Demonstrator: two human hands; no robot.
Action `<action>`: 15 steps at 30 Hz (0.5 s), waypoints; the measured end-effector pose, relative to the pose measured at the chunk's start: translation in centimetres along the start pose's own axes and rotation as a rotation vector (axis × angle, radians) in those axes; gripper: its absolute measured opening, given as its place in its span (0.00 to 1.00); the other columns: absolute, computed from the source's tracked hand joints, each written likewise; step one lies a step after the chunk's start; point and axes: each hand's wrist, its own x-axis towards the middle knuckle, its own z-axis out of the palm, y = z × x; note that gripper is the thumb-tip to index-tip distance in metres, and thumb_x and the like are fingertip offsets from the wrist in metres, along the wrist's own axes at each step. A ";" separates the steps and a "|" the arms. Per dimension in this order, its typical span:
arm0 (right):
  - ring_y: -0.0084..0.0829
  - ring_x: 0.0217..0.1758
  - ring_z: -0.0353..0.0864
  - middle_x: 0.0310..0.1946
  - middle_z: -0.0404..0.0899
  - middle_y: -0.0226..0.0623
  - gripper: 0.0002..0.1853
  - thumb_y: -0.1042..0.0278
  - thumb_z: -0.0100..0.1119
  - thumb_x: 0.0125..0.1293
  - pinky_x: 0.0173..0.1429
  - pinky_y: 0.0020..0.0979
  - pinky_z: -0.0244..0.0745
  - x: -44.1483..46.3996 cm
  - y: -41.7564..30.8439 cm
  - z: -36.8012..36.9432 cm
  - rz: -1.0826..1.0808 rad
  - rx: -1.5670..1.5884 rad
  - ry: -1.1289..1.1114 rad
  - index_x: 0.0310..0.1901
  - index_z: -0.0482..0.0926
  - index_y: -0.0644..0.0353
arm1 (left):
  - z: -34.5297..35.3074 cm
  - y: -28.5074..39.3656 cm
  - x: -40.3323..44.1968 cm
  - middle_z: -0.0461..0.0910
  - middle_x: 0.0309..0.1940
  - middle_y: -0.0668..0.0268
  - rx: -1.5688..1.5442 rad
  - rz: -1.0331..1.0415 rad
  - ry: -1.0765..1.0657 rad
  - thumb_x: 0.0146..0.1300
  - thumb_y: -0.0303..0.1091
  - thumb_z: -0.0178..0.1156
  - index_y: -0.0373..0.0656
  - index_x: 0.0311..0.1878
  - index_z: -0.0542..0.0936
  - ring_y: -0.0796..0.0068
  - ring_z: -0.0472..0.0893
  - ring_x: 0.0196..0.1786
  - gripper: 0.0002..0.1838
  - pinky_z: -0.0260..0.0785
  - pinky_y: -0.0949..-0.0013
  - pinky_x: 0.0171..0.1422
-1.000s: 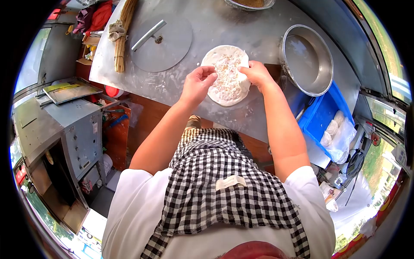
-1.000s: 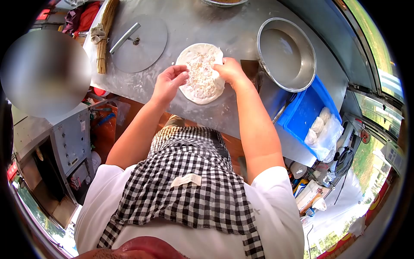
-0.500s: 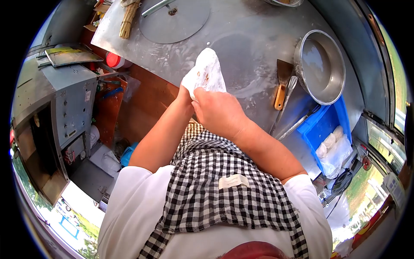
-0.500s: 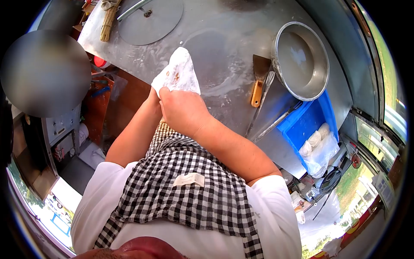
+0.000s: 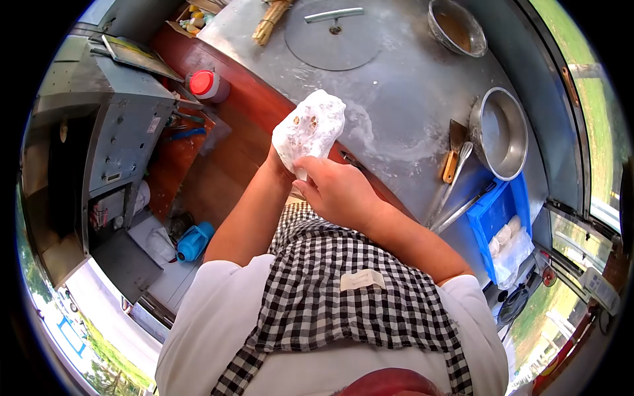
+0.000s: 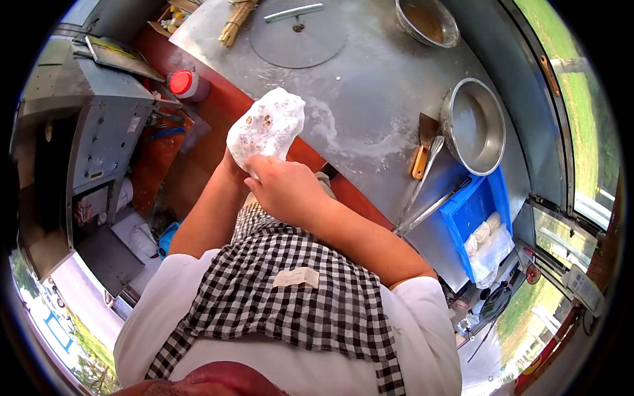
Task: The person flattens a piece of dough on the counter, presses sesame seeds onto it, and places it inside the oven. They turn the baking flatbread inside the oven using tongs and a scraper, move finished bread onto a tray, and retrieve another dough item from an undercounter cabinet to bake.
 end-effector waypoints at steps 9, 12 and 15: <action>0.39 0.37 0.87 0.34 0.84 0.46 0.14 0.69 0.66 0.68 0.44 0.36 0.80 5.9 -9.3 8.4 -0.101 0.216 -0.089 0.53 0.81 0.64 | -7.2 16.4 -10.5 0.73 0.68 0.54 -0.047 0.302 0.013 0.76 0.35 0.53 0.34 0.74 0.65 0.59 0.76 0.67 0.27 0.71 0.56 0.73; 0.35 0.39 0.88 0.35 0.86 0.46 0.16 0.67 0.66 0.69 0.46 0.34 0.80 7.9 -11.6 10.6 -0.003 0.190 -0.213 0.55 0.80 0.66 | -8.6 22.3 -14.4 0.79 0.59 0.56 -0.391 0.303 0.026 0.78 0.34 0.49 0.35 0.66 0.72 0.61 0.81 0.61 0.19 0.78 0.61 0.65; 0.34 0.40 0.88 0.36 0.87 0.44 0.17 0.64 0.67 0.70 0.48 0.33 0.81 11.0 -13.1 12.7 -0.056 0.151 -0.285 0.55 0.80 0.66 | -9.4 28.0 -17.6 0.80 0.56 0.57 -0.337 0.470 0.049 0.77 0.36 0.52 0.37 0.63 0.74 0.60 0.83 0.57 0.18 0.80 0.60 0.61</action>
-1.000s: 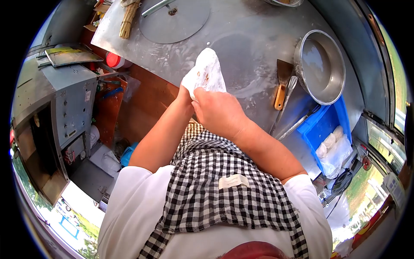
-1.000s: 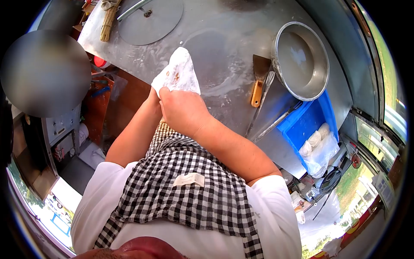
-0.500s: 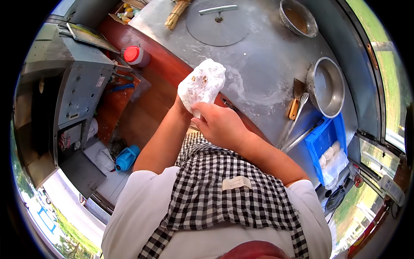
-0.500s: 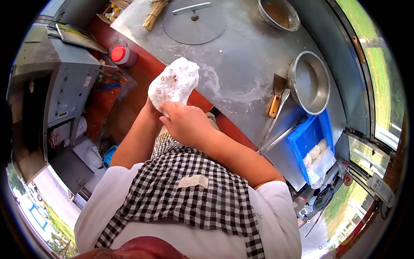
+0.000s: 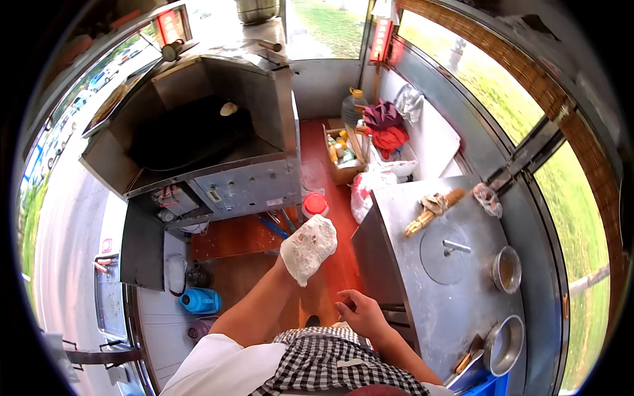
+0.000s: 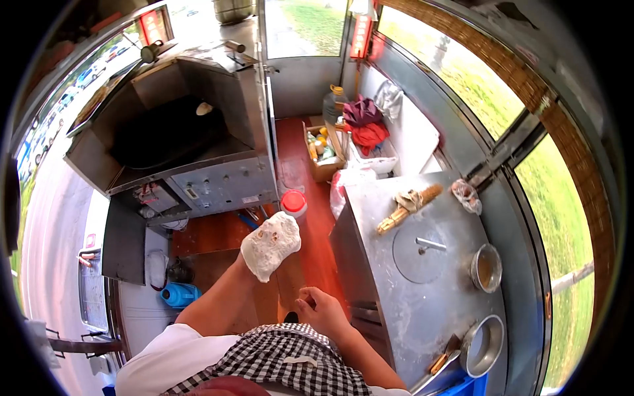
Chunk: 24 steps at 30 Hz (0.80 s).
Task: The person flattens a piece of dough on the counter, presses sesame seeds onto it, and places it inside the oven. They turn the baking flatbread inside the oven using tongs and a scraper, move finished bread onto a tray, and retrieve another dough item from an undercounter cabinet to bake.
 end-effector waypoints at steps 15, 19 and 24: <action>0.39 0.42 0.89 0.39 0.88 0.49 0.20 0.59 0.67 0.69 0.50 0.36 0.83 22.1 -4.0 1.7 -0.149 -0.166 -0.309 0.54 0.81 0.66 | 0.3 23.6 3.3 0.80 0.62 0.58 0.059 0.525 -0.007 0.76 0.38 0.50 0.45 0.63 0.78 0.58 0.82 0.61 0.18 0.78 0.55 0.63; 0.41 0.45 0.89 0.41 0.88 0.50 0.20 0.59 0.66 0.69 0.52 0.38 0.83 28.7 -5.6 0.8 -0.147 -0.203 -0.366 0.54 0.81 0.66 | 1.9 29.4 6.5 0.80 0.58 0.65 1.192 0.773 0.323 0.74 0.37 0.50 0.48 0.58 0.79 0.65 0.80 0.59 0.15 0.73 0.65 0.67; 0.43 0.44 0.89 0.41 0.88 0.49 0.19 0.60 0.66 0.69 0.52 0.38 0.83 35.4 -6.5 1.8 -0.180 -0.270 -0.386 0.54 0.81 0.66 | 2.9 38.4 8.3 0.81 0.48 0.68 2.591 0.578 0.936 0.66 0.33 0.56 0.49 0.49 0.82 0.68 0.80 0.54 0.11 0.73 0.68 0.62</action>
